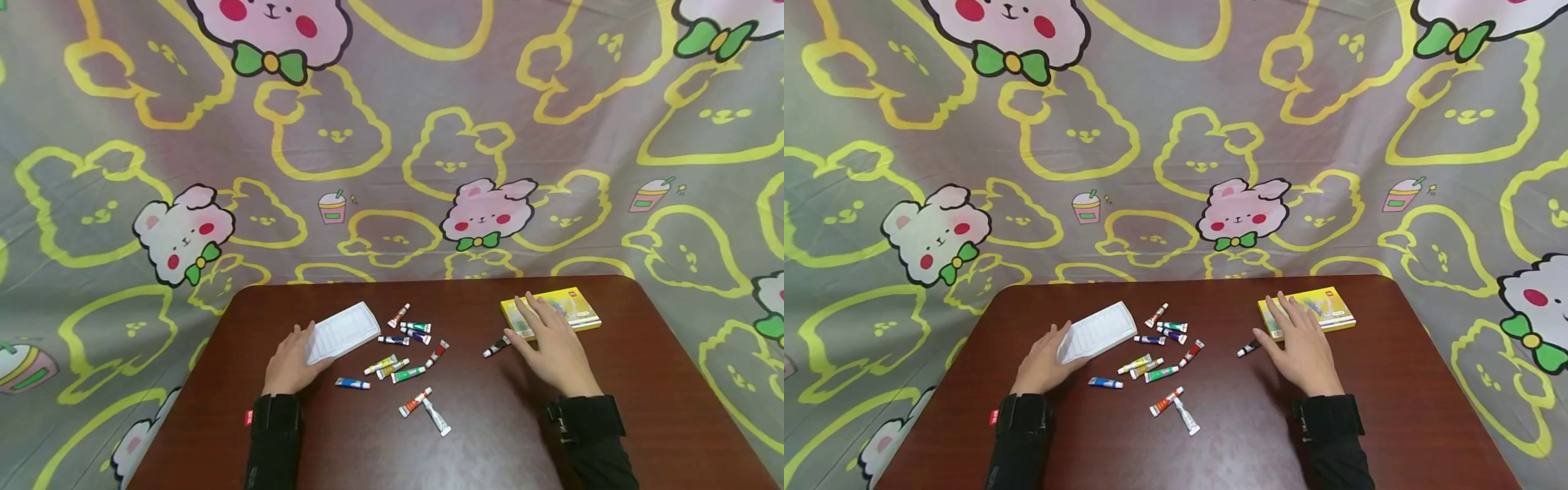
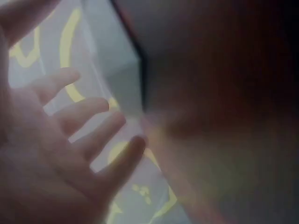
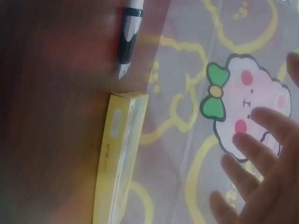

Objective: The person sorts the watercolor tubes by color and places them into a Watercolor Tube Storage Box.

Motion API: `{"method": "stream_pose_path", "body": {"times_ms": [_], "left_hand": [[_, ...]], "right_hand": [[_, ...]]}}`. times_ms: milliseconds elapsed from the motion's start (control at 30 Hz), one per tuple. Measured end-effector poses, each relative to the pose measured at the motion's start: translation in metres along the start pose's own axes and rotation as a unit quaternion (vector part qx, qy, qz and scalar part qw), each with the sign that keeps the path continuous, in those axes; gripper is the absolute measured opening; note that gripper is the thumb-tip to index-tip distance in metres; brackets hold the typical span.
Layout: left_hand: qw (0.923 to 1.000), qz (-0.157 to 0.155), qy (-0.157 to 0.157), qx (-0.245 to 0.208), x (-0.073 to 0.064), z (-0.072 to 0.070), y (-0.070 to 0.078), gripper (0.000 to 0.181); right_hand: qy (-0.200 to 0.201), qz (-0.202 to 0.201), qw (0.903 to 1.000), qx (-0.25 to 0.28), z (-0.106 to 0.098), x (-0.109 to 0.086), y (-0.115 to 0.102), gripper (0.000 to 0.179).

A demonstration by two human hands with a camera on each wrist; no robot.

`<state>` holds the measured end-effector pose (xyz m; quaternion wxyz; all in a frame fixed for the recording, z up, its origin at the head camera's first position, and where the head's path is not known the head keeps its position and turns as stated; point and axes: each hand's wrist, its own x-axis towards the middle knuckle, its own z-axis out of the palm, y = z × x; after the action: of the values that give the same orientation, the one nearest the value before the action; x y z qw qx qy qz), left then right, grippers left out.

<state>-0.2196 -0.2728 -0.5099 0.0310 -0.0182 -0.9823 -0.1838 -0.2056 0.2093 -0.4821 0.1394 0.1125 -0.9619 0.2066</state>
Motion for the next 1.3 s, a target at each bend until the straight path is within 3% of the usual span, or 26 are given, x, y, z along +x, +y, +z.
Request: {"method": "stream_pose_path", "body": {"times_ms": [333,600,767,900,1100,1200,1300], "left_hand": [[0.9992,-0.029,-0.013,0.023,0.005,0.000,-0.003,0.101],[0.9983,-0.044,-0.030,0.021,0.002,-0.012,-0.012,0.099],[0.9963,-0.059,-0.060,0.020,-0.011,-0.032,-0.027,0.099],[0.9940,-0.073,-0.079,0.017,-0.024,-0.046,-0.049,0.102],[0.9901,-0.083,-0.102,0.049,-0.047,-0.051,-0.084,0.102],[0.9889,-0.070,-0.111,0.068,-0.057,-0.052,-0.086,0.099],[0.9903,-0.042,-0.112,0.071,-0.062,-0.050,-0.077,0.097]], "right_hand": [[-0.082,-0.003,0.9963,0.024,0.015,0.000,-0.010,0.070],[-0.095,-0.016,0.9946,0.037,0.017,0.000,-0.018,0.066],[-0.101,-0.015,0.9943,0.032,0.017,-0.001,-0.018,0.064],[-0.101,-0.016,0.9942,0.033,0.017,-0.001,-0.017,0.064],[-0.111,-0.013,0.9929,0.041,0.018,-0.004,-0.018,0.062],[-0.110,-0.017,0.9929,0.043,0.018,-0.005,-0.019,0.062],[-0.107,-0.028,0.9928,0.045,0.020,-0.004,-0.021,0.062]]}}
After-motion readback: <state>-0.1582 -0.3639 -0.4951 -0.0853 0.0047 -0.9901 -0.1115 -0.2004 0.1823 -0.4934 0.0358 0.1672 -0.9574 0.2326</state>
